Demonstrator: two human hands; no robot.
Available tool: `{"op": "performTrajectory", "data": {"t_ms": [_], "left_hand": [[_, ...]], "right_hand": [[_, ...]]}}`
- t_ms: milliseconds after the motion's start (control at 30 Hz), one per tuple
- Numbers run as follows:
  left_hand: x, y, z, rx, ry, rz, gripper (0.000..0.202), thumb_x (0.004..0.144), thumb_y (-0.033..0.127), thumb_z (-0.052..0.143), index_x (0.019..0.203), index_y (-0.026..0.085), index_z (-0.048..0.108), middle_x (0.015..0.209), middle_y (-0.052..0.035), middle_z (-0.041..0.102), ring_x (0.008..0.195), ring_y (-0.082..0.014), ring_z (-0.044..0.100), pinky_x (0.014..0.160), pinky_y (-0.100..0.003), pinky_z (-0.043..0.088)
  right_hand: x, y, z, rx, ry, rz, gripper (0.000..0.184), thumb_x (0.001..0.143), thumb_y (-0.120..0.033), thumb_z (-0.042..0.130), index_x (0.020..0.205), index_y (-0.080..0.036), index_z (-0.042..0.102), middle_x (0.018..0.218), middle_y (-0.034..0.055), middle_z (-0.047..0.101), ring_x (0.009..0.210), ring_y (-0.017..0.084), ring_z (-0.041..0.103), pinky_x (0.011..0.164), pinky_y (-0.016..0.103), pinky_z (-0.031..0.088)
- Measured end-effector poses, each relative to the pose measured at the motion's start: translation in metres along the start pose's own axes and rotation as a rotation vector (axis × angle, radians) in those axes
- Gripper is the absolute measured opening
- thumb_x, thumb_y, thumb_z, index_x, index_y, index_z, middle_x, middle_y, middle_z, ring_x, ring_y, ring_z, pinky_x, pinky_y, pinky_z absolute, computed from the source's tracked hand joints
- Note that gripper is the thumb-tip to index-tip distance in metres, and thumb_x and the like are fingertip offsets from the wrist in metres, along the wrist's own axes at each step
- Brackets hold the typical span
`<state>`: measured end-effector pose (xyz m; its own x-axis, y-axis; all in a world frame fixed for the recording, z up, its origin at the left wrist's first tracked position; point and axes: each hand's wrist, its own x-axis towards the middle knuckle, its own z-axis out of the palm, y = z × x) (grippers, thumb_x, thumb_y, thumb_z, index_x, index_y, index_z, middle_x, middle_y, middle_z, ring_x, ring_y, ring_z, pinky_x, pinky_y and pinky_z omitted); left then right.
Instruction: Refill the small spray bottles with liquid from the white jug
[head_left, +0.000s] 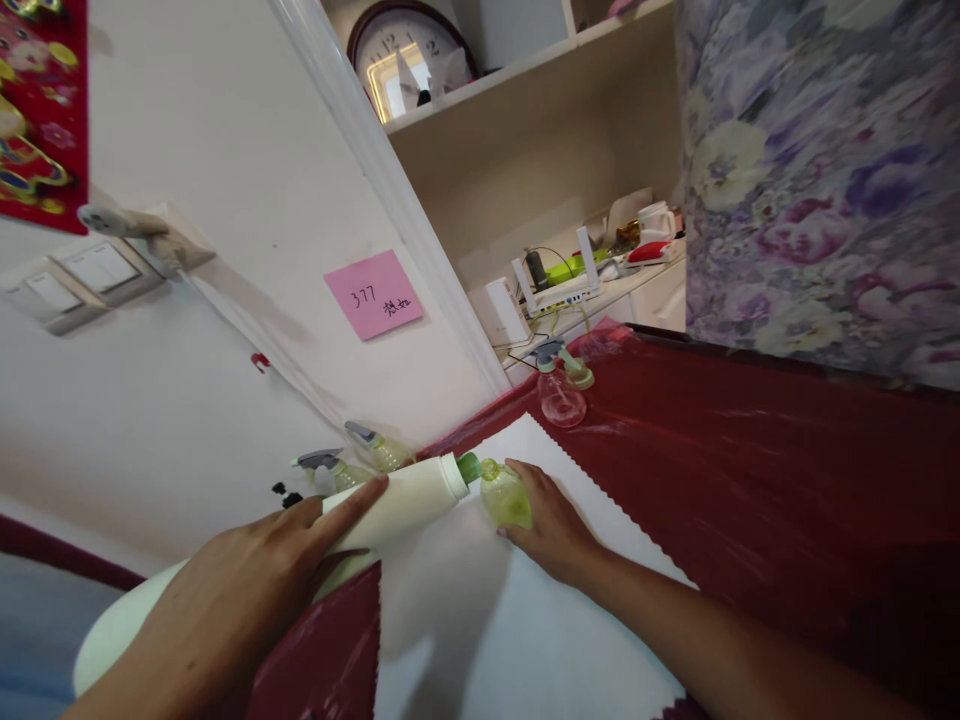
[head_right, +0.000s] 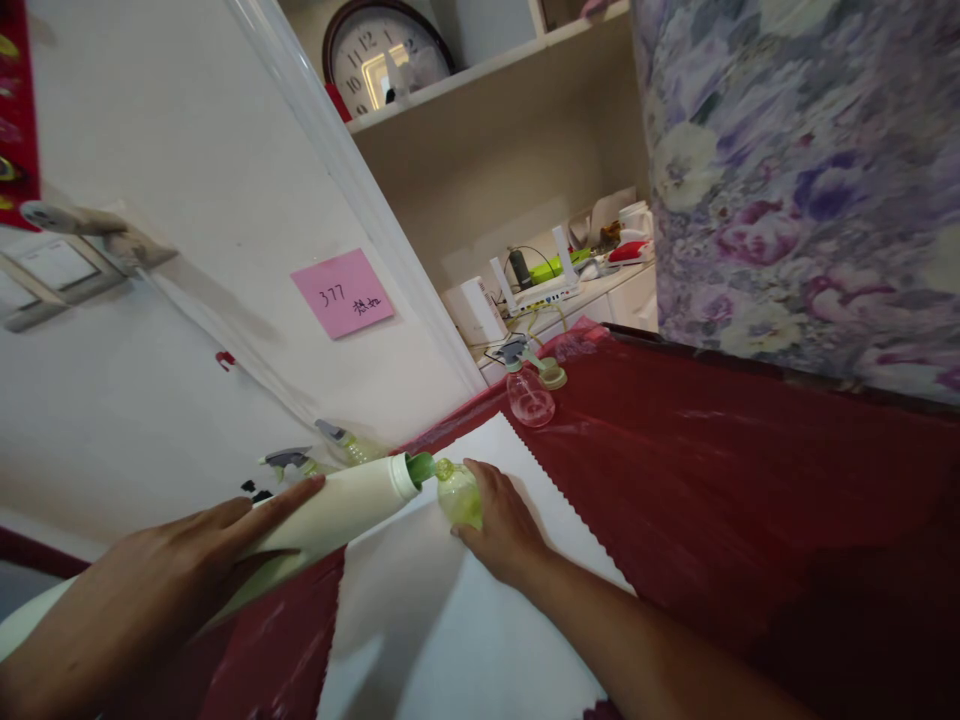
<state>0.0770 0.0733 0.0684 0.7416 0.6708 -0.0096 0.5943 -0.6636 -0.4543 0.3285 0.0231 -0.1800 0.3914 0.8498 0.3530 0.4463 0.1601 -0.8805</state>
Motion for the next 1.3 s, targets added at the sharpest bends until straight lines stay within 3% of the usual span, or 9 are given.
{"op": "performTrajectory", "data": {"t_ms": [267, 600, 800, 1100, 1300], "left_hand": [[-0.0002, 0.0045, -0.0058, 0.016, -0.012, -0.020, 0.068, 0.094, 0.024, 0.039, 0.158, 0.047, 0.035, 0.118, -0.0099, 0.077, 0.095, -0.0345, 0.078, 0.080, -0.050, 0.059], [-0.0003, 0.0037, -0.0049, 0.022, -0.018, -0.015, 0.067, 0.094, 0.035, 0.042, 0.159, 0.046, 0.032, 0.116, -0.0087, 0.077, 0.093, -0.0362, 0.077, 0.079, -0.049, 0.057], [-0.0008, 0.0018, -0.0002, 0.059, 0.001, -0.016, 0.073, 0.091, 0.026, 0.038, 0.159, 0.050, 0.026, 0.104, -0.0054, 0.076, 0.085, -0.0317, 0.076, 0.074, -0.046, 0.056], [0.0017, 0.0034, -0.0020, 0.099, -0.026, -0.021, 0.083, 0.086, 0.015, 0.040, 0.160, 0.048, 0.023, 0.110, -0.0064, 0.076, 0.088, -0.0319, 0.076, 0.075, -0.046, 0.056], [0.0001, 0.0004, 0.0021, 0.080, -0.020, -0.016, 0.076, 0.090, 0.021, 0.042, 0.160, 0.047, 0.027, 0.110, -0.0069, 0.076, 0.089, -0.0316, 0.077, 0.076, -0.044, 0.056]], "right_hand": [[0.0002, -0.0021, -0.0016, -0.010, -0.011, -0.002, 0.085, 0.075, -0.018, 0.073, 0.152, -0.026, 0.038, 0.155, 0.0120, 0.050, 0.141, 0.031, 0.048, 0.120, 0.052, 0.038], [0.0007, 0.0001, 0.0012, -0.009, -0.002, 0.001, 0.086, 0.075, -0.020, 0.074, 0.152, -0.024, 0.038, 0.155, 0.0122, 0.049, 0.141, 0.031, 0.047, 0.121, 0.050, 0.038], [0.0007, -0.0003, -0.0001, -0.001, -0.002, -0.007, 0.086, 0.074, -0.019, 0.074, 0.151, -0.028, 0.039, 0.154, 0.0107, 0.050, 0.140, 0.031, 0.049, 0.120, 0.052, 0.039], [0.0004, -0.0005, 0.0001, 0.009, 0.009, -0.006, 0.085, 0.074, -0.019, 0.074, 0.151, -0.028, 0.039, 0.153, 0.0113, 0.051, 0.140, 0.032, 0.049, 0.119, 0.053, 0.039], [0.0000, -0.0015, -0.0002, 0.004, 0.004, 0.004, 0.085, 0.074, -0.019, 0.074, 0.152, -0.025, 0.040, 0.153, 0.0124, 0.051, 0.140, 0.032, 0.049, 0.119, 0.052, 0.040]]}}
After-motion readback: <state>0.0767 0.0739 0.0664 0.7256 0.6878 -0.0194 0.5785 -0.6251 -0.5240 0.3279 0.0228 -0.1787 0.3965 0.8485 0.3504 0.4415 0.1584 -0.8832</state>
